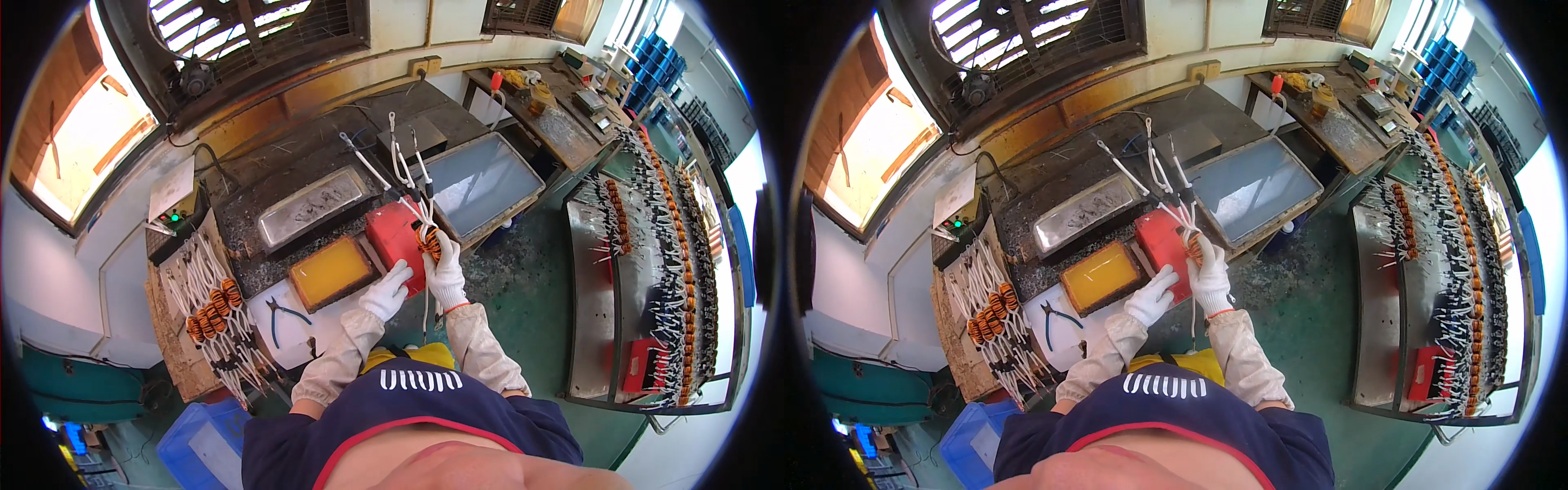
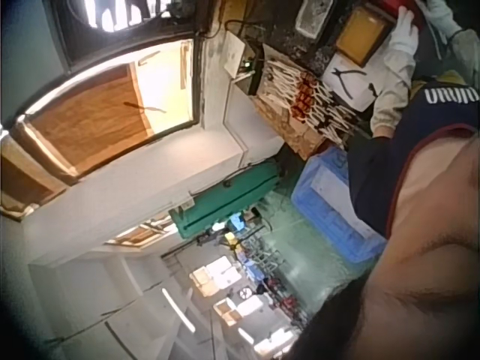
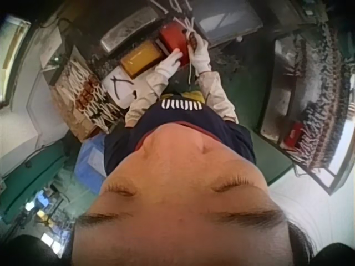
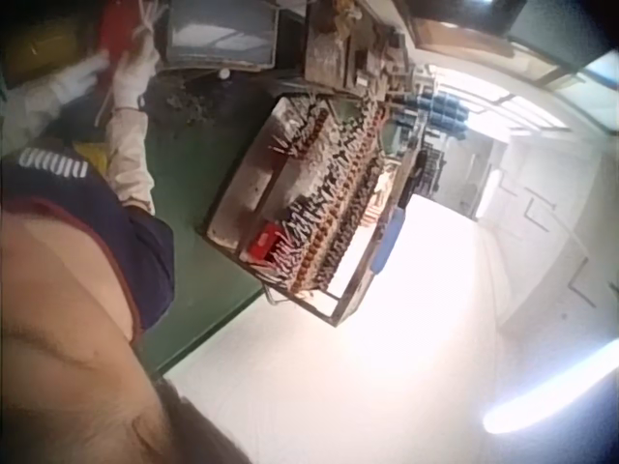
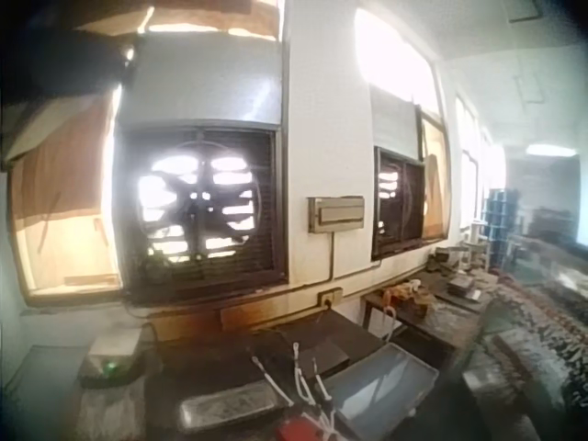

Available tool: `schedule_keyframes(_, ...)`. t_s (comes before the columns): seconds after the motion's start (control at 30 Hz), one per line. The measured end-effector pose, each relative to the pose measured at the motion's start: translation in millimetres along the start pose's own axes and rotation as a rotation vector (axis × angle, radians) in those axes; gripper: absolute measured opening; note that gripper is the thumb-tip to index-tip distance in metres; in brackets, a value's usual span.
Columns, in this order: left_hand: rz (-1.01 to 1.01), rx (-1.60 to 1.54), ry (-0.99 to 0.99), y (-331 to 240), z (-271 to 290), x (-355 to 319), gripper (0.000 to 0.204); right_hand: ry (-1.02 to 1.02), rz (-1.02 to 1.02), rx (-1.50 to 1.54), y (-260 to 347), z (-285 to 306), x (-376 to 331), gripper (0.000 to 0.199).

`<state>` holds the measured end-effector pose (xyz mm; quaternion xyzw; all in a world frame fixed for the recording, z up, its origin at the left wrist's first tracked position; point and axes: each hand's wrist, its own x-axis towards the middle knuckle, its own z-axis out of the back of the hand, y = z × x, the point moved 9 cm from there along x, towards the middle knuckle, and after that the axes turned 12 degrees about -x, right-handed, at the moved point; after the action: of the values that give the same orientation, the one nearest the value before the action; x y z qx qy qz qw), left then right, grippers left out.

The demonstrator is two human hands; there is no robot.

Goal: The person repeatedly picks up copper-wound wire assemblies from a workbench, dips the wire ends into a hot soldering bath, and places the finished units onto a metal drying rack. The process involves handling the components with gloved hands and using a red block to assist in positioning.

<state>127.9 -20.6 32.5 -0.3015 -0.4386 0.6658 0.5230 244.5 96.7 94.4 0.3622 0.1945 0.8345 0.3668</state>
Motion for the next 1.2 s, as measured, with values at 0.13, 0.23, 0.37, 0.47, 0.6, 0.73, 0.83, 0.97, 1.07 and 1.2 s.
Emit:
schedule_keyframes(0.13, -0.019, 0.006, -0.003, 1, 0, 2, 0.046, -0.042, 0.006, 0.010, -1, 2, 2, 0.062)
schedule_keyframes(0.23, -0.018, 0.010, -0.003, 3, -2, 3, 0.046, -0.072, 0.013, 0.002, -1, 4, 3, 0.061)
schedule_keyframes(0.37, -0.053, 0.021, -0.029, 11, -2, 3, 0.047, -0.064, 0.004, 0.012, 2, 0, 3, 0.062)
schedule_keyframes(0.47, -0.019, 0.107, 0.011, 7, -4, 1, 0.050, -0.065, 0.033, 0.011, 0, -4, 3, 0.063)
schedule_keyframes(0.6, 0.024, 0.200, 0.050, 6, -7, -3, 0.057, -0.078, 0.038, 0.037, -2, -10, -1, 0.062)
schedule_keyframes(0.73, 0.064, 0.225, -0.002, 6, -9, -5, 0.059, -0.097, 0.105, 0.049, 1, -14, -2, 0.062)
schedule_keyframes(0.83, 0.043, 0.236, -0.069, 0, -12, -8, 0.058, -0.079, 0.058, 0.032, -11, -14, -4, 0.065)
schedule_keyframes(0.97, 0.031, 0.257, -0.141, 15, -20, -7, 0.059, -0.081, 0.094, 0.055, -2, -14, -3, 0.067)
schedule_keyframes(1.07, 0.032, 0.275, -0.128, 16, -19, -8, 0.059, -0.077, 0.110, 0.068, -4, -15, -3, 0.068)
schedule_keyframes(1.2, 0.049, 0.236, -0.097, 14, -14, -9, 0.058, -0.123, 0.141, 0.049, 0, -14, -3, 0.066)
